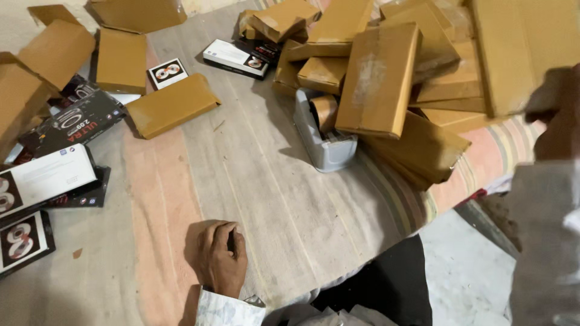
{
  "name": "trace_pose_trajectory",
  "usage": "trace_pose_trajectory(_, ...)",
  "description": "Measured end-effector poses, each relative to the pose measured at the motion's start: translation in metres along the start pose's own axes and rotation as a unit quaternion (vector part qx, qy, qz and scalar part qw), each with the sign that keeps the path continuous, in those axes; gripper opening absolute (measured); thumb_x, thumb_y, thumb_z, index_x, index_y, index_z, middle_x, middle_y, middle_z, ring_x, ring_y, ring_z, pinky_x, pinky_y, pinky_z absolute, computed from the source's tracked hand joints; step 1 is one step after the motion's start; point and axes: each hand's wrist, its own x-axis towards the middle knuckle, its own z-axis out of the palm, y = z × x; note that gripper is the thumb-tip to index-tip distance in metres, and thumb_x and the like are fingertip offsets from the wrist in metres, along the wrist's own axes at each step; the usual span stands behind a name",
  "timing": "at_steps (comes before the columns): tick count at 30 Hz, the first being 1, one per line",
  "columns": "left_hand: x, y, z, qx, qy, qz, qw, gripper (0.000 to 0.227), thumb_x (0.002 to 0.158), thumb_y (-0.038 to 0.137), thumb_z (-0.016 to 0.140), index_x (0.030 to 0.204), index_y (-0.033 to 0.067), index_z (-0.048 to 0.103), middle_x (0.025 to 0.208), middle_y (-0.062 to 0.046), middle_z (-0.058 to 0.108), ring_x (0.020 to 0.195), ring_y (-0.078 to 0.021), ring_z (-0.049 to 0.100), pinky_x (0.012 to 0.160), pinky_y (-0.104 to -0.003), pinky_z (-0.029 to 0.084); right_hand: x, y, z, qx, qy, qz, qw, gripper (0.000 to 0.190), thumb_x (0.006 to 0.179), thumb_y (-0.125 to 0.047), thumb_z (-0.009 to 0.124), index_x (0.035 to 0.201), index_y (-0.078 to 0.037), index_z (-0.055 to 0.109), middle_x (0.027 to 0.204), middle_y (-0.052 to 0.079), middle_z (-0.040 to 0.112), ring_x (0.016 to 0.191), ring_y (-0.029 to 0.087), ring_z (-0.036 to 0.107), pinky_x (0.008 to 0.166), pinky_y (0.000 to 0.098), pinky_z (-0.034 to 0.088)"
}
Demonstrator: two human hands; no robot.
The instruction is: The person repeatedly places small black product boxes into brown cardboard shipping boxes, closes the flaps, and seals them with packing tape using a handheld dispenser. The sealed boxes are set aside on the table.
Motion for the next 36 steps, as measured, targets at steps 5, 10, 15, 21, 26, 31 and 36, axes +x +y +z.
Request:
trace_pose_trajectory(5, 0.008, 0.006, -0.003, 0.013, 0.013, 0.016, 1.0, 0.007, 0.085, 0.013, 0.072, 0.091, 0.009, 0.072, 0.101, -0.009, 0.07, 0.093, -0.0319, 0.066, 0.081, -0.043, 0.053, 0.051, 0.024, 0.053, -0.202, -0.085, 0.025, 0.975, 0.03, 0.103, -0.005, 0.068, 0.13, 0.003, 0.059, 0.122, 0.014, 0.066, 0.108, 0.025, 0.066, 0.092, 0.0362, 0.054)
trace_pose_trajectory(10, 0.01, 0.012, -0.01, 0.001, 0.025, 0.017, 1.0, 0.007, 0.084, 0.012, 0.071, 0.089, 0.0082, 0.069, 0.097, -0.011, 0.069, 0.092, -0.0337, 0.065, 0.079, -0.046, 0.051, 0.004, 0.045, 0.112, -0.207, -0.151, 0.03, 0.966, 0.024, 0.101, -0.001, 0.068, 0.124, 0.001, 0.061, 0.118, 0.014, 0.066, 0.104, 0.025, 0.066, 0.088, 0.0359, 0.054)
trace_pose_trajectory(15, 0.008, 0.006, -0.01, -0.07, -0.026, -0.092, 0.993, 0.01, 0.088, 0.011, 0.07, 0.096, 0.0059, 0.069, 0.099, -0.011, 0.07, 0.089, -0.0304, 0.068, 0.075, -0.041, 0.054, -0.08, 0.025, 0.143, -0.185, -0.17, -0.04, 0.967, 0.02, 0.1, 0.002, 0.069, 0.118, -0.001, 0.063, 0.115, 0.013, 0.067, 0.1, 0.026, 0.066, 0.084, 0.0356, 0.054)
trace_pose_trajectory(21, 0.061, -0.043, 0.002, -0.149, -0.014, -0.15, 0.977, 0.011, 0.093, 0.012, 0.069, 0.102, 0.006, 0.069, 0.103, -0.009, 0.072, 0.086, -0.0222, 0.071, 0.072, -0.035, 0.056, -0.24, -0.082, 0.212, 0.196, -0.088, -0.235, 0.948, 0.017, 0.096, 0.004, 0.071, 0.109, -0.001, 0.061, 0.109, 0.014, 0.064, 0.103, 0.032, 0.065, 0.083, 0.0393, 0.053)
trace_pose_trajectory(26, 0.14, -0.092, 0.018, 0.008, 0.028, -0.051, 0.998, 0.018, 0.088, 0.016, 0.074, 0.103, 0.0078, 0.069, 0.106, -0.012, 0.067, 0.101, -0.0316, 0.064, 0.087, -0.041, 0.051, -0.263, -0.124, 0.284, 0.127, -0.315, -0.205, 0.918, 0.017, 0.086, -0.005, 0.071, 0.102, -0.005, 0.071, 0.097, 0.015, 0.068, 0.08, 0.035, 0.066, 0.07, 0.0417, 0.054)
trace_pose_trajectory(31, 0.247, -0.141, 0.049, 0.143, -0.097, 0.038, 0.984, 0.069, 0.073, 0.036, 0.086, 0.129, 0.01, 0.056, 0.132, -0.016, 0.052, 0.129, -0.0372, 0.045, 0.108, -0.059, 0.033, -0.264, -0.095, 0.324, 0.158, -0.412, 0.053, 0.896, 0.015, 0.094, -0.011, 0.065, 0.102, 0.0, 0.071, 0.077, 0.016, 0.07, 0.062, 0.024, 0.065, 0.06, 0.0371, 0.052)
trace_pose_trajectory(36, 0.329, -0.172, 0.083, 0.244, -0.135, 0.128, 0.952, 0.129, 0.037, 0.052, 0.098, 0.145, 0.0133, 0.039, 0.148, -0.026, 0.04, 0.144, -0.0486, 0.031, 0.112, -0.067, 0.017, -0.271, -0.075, 0.338, 0.25, -0.396, 0.168, 0.867, 0.013, 0.096, -0.007, 0.064, 0.097, 0.005, 0.07, 0.075, 0.007, 0.066, 0.071, 0.012, 0.057, 0.061, 0.0324, 0.05)
